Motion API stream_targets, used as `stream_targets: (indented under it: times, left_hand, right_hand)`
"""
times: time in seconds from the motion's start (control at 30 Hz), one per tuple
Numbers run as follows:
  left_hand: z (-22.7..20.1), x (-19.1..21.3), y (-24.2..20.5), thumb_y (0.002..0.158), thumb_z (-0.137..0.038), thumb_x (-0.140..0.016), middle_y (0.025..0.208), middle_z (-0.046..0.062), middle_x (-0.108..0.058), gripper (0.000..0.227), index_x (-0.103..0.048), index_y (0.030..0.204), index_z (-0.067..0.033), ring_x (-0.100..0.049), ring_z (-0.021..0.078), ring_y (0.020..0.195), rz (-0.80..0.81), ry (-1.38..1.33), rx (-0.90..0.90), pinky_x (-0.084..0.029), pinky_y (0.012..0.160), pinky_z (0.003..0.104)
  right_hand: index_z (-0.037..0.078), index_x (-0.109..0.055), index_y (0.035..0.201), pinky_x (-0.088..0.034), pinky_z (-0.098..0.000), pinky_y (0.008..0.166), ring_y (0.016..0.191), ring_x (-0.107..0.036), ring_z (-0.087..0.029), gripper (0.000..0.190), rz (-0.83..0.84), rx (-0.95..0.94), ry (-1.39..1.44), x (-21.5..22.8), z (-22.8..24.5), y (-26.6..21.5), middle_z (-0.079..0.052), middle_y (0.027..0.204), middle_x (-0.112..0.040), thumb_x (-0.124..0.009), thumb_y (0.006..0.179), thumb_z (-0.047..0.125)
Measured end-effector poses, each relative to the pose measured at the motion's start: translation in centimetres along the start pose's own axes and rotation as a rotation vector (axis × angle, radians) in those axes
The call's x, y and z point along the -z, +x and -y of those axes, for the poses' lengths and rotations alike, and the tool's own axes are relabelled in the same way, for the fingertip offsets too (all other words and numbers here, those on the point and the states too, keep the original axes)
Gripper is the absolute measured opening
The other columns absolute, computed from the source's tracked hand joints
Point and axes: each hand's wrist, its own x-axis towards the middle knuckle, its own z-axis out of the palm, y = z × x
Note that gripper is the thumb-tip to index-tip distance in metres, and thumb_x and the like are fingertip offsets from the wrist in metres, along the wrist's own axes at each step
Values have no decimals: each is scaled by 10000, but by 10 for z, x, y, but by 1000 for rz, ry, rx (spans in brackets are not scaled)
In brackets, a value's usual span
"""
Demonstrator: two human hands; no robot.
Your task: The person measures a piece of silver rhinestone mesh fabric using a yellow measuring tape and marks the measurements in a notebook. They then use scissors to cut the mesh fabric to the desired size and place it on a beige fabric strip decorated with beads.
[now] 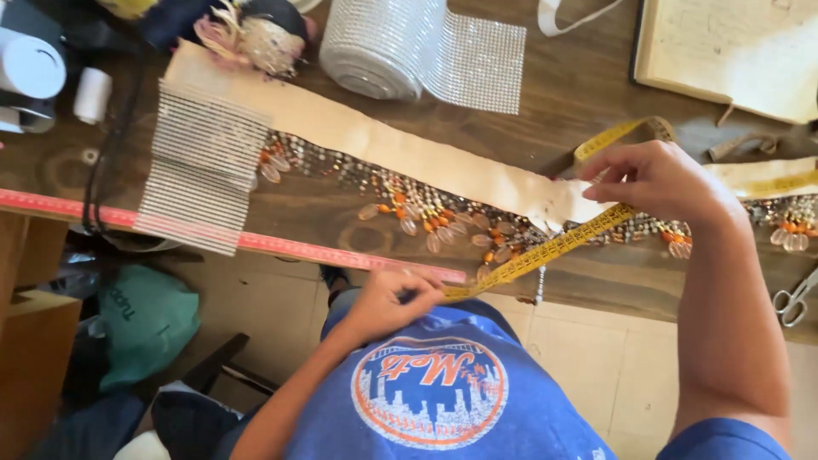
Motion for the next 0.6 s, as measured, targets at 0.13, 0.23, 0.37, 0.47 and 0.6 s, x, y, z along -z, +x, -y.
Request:
stream_targets:
  times: [0.13,0.23,0.37,0.47,0.6]
  left_hand:
    - [8,-30,-8,925,-249,-744,883,29,-765,170,-812,894,-96,-717,153,847,-6,109,79,-572,788,305]
    - [14,-33,-26,914,-182,-757,841,22,-798,122,-826,909,-82,-684,77,772,-232,46,116,-536,718,248]
    - [11,-36,-34,840,-199,-845,718,5,-771,101,-842,854,-99,-617,61,593,-529,-39,412,-486,551,229]
    - [13,-30,-27,891,-230,-785,618,65,-673,229,-763,829,-10,-579,85,519,-687,-293,438,-525,492,230]
    - [22,-15,-20,963,-153,-664,722,104,-732,207,-766,1039,10,-694,137,600,-756,-293,322,-610,628,239]
  right_hand:
    - [183,-856,1068,-435,-317,645,655,-597,-158,315,30,-2,-89,-3,-23,5,-38,759,-774,-853,794,338]
    - [144,-903,1035,-307,-309,551,568,-387,-157,366,105,127,-12,-1,-50,30,-47,606,-565,-946,685,241]
    - [127,-906,854,-257,-294,457,479,-355,-119,80,96,292,-15,-5,10,56,-32,477,-547,-872,803,179]
    - [222,-831,844,-496,-403,743,767,-710,-223,391,-59,321,-467,-26,58,89,-13,801,-796,-793,791,608]
    - [230,-710,1065,-524,-536,784,985,-693,-392,325,-141,488,-655,-64,108,104,-104,1003,-765,-713,893,507]
